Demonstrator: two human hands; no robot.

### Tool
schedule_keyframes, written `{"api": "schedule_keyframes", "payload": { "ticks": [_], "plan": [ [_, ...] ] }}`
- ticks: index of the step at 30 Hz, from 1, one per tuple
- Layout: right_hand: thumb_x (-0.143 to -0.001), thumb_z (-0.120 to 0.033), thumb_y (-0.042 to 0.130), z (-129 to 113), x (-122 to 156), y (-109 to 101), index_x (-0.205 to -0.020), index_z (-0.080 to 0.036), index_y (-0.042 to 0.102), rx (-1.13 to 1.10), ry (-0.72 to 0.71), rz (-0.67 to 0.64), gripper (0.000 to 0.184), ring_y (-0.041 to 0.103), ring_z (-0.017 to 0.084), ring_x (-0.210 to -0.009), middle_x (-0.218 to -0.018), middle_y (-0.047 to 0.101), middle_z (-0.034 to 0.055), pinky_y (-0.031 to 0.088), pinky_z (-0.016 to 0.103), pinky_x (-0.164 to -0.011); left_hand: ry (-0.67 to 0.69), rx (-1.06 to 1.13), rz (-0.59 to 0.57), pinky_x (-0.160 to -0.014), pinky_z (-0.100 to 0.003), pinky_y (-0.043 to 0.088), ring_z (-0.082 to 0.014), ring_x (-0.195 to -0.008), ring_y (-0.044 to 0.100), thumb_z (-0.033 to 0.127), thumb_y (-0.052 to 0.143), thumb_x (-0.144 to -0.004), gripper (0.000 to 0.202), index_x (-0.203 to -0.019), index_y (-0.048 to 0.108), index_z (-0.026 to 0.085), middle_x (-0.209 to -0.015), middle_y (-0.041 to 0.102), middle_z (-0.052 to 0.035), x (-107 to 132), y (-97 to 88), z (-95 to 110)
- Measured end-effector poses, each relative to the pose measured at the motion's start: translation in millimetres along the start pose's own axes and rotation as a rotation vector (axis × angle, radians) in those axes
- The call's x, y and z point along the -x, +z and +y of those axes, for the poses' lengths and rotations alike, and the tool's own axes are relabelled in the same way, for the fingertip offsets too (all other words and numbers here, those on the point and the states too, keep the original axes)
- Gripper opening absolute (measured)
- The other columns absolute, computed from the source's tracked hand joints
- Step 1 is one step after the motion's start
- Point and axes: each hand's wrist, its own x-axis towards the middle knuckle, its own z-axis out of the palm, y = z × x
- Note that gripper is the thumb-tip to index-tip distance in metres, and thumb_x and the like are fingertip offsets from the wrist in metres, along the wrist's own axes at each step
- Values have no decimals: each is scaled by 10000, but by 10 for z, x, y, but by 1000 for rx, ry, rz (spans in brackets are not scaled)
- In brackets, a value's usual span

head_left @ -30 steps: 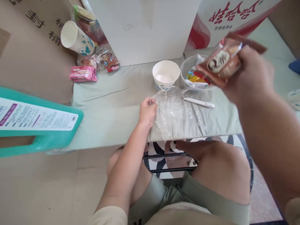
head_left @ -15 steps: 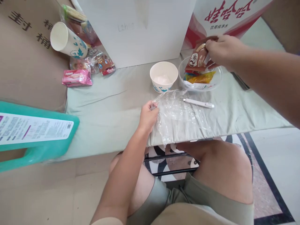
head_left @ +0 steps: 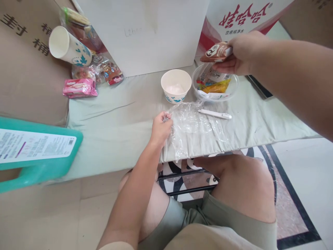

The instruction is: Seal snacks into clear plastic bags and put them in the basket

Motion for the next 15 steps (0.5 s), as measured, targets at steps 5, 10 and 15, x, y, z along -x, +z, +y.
{"api": "schedule_keyframes", "payload": {
  "ticks": [5,10,15],
  "plan": [
    [-1009,-70,340,-4,4,36,-912,-86,632,-70,18,-35,308,788,150,-742,-795,761,37,610,280,-611,14,-3,-14,-468,-209,217,-37,-499,313,37,515,-625,180,-707,491,195,-736,495,53,-14,13,-12],
    [-1041,-136,289,-68,83,33,-914,-122,652,-91,2,-33,385,788,162,-720,-735,742,11,563,243,-528,-29,13,-22,-427,-215,175,-24,-441,276,33,489,-607,205,-722,471,202,-717,491,69,6,33,19],
    [-1031,-103,225,-84,56,21,-854,-124,613,-60,-52,-11,427,769,183,-633,-650,701,20,530,240,-501,-3,-2,-33,-440,-214,185,-23,-454,275,39,497,-608,198,-722,474,199,-723,490,66,1,17,4]
  ]
}}
